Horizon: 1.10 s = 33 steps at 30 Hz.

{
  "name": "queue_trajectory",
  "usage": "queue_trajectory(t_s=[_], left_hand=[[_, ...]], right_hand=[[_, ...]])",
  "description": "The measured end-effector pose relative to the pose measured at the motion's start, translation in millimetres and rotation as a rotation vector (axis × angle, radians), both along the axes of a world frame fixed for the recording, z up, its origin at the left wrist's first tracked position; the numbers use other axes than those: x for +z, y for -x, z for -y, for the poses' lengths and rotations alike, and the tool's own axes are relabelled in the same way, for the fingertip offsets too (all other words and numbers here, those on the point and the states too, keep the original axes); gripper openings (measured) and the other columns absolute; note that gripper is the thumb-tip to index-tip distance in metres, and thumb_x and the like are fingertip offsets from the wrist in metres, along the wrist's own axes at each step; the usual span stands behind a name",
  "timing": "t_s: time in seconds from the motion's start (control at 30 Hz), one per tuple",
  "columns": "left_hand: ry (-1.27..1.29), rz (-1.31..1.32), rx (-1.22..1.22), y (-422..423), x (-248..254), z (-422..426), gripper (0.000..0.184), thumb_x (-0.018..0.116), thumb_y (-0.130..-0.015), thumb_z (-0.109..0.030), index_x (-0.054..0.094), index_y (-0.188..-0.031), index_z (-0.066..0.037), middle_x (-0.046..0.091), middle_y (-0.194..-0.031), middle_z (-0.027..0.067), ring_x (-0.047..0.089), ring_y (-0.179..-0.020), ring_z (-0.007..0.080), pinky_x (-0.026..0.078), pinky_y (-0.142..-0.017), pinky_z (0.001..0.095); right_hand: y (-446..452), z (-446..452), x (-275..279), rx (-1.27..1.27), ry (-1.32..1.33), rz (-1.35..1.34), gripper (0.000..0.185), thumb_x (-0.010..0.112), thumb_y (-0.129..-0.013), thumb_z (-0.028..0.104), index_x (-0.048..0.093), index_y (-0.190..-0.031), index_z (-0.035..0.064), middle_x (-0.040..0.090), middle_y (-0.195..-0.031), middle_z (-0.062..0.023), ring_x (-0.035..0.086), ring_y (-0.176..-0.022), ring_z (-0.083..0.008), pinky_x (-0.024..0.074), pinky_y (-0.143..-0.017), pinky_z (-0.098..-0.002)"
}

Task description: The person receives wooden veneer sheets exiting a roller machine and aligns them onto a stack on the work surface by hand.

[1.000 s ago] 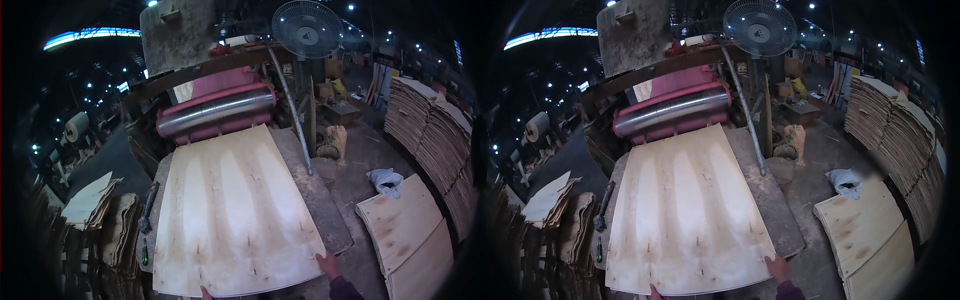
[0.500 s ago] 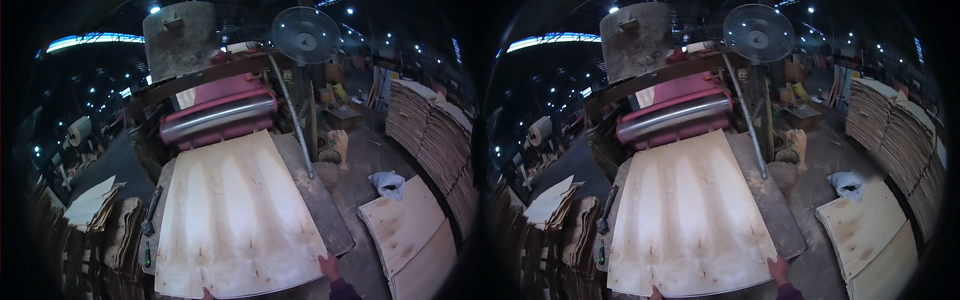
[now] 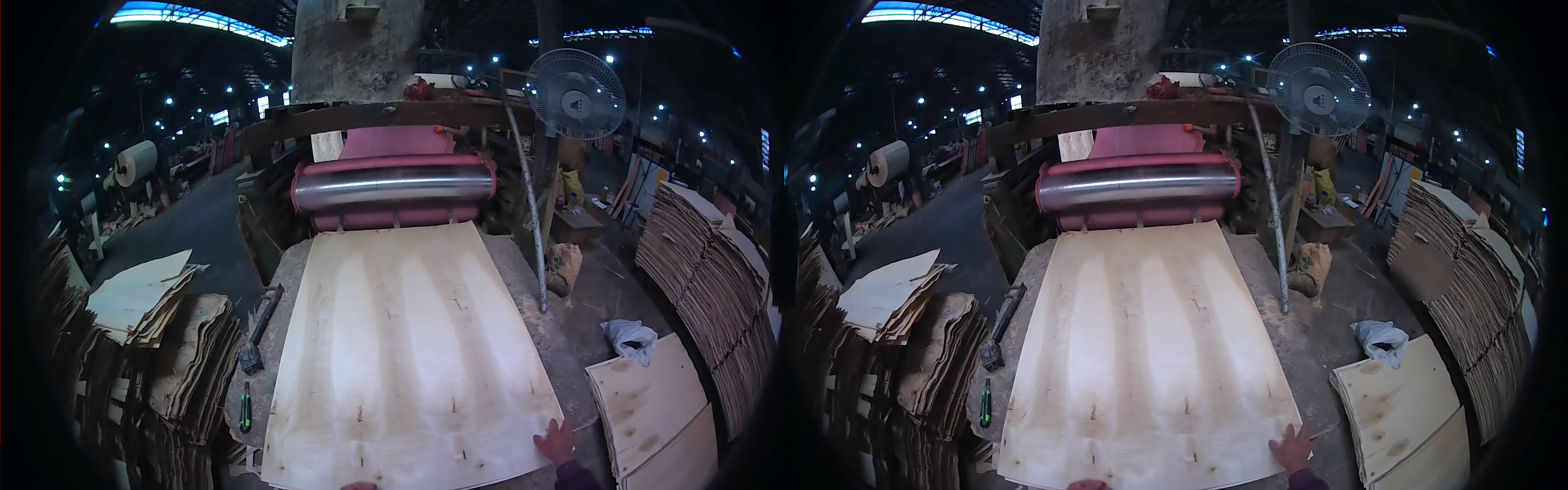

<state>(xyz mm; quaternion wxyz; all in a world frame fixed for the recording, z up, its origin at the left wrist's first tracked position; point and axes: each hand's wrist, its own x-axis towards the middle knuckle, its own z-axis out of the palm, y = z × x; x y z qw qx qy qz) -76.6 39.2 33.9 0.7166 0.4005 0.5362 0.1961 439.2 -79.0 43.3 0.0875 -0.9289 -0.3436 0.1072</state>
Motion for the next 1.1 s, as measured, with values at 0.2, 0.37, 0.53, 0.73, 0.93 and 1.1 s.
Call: queue_trajectory(t_s=[0.2, 0.37, 0.53, 0.73, 0.93, 1.1], left_hand=[[-0.603, -0.634, 0.268, 45, -3, -135, 0.039, 0.071, -0.084, -0.026, 0.066, -0.109, 0.003, 0.068, -0.098, 0.0135, 0.064, -0.095, 0.0199, 0.050, -0.085, 0.0319], [-0.798, -1.108, 0.143, 29, -15, -144, 0.056, 0.066, -0.084, -0.033, 0.054, -0.126, 0.002, 0.047, -0.138, 0.0237, 0.040, -0.131, 0.0389, 0.034, -0.107, 0.0476], [-0.729, -1.234, 0.086, -6, -5, -132, 0.066, 0.045, -0.096, -0.045, 0.043, -0.140, 0.004, 0.030, -0.152, 0.0263, 0.023, -0.142, 0.0430, 0.021, -0.115, 0.0498], [-0.802, -1.293, 0.143, -14, -8, -129, 0.064, 0.046, -0.096, -0.044, 0.046, -0.138, 0.003, 0.036, -0.148, 0.0258, 0.030, -0.138, 0.0431, 0.027, -0.112, 0.0503], [-0.777, -1.374, 0.112, -16, -15, -130, 0.065, 0.043, -0.097, -0.045, 0.044, -0.140, 0.003, 0.035, -0.149, 0.0254, 0.030, -0.138, 0.0423, 0.028, -0.111, 0.0516], [-0.741, -1.369, 0.110, -21, -11, -129, 0.066, 0.040, -0.098, -0.046, 0.041, -0.141, 0.004, 0.033, -0.150, 0.0258, 0.029, -0.139, 0.0422, 0.025, -0.113, 0.0514]], right_hand=[[4, -5, 5, -0.054, 0.044, -0.133, 0.085, 0.063, -0.079, 0.055, 0.037, -0.146, 0.0095, 0.024, -0.150, -0.0319, 0.025, -0.140, -0.0467, 0.0254, -0.112, -0.0526], [8, 1, 0, -0.051, -0.019, -0.106, 0.084, 0.063, -0.080, 0.054, 0.036, -0.146, 0.0078, 0.024, -0.150, -0.0328, 0.025, -0.139, -0.0479, 0.0226, -0.112, -0.0563], [13, 9, -14, 0.009, -0.166, 0.001, 0.080, 0.064, -0.082, 0.047, 0.038, -0.145, 0.0060, 0.029, -0.147, -0.0334, 0.027, -0.137, -0.0489, 0.0236, -0.111, -0.0572], [10, 12, -36, 0.025, -0.284, 0.077, 0.078, 0.065, -0.080, 0.046, 0.041, -0.142, 0.0043, 0.029, -0.144, -0.0377, 0.029, -0.134, -0.0530, 0.0239, -0.108, -0.0623], [0, 5, -37, 0.029, -0.247, 0.093, 0.075, 0.062, -0.084, 0.041, 0.037, -0.144, 0.0047, 0.030, -0.145, -0.0364, 0.029, -0.135, -0.0522, 0.0227, -0.109, -0.0606], [-21, -34, -44, -0.006, -0.285, 0.137, 0.070, 0.060, -0.085, 0.038, 0.039, -0.143, 0.0051, 0.032, -0.146, -0.0316, 0.029, -0.137, -0.0468, 0.0236, -0.110, -0.0574]])
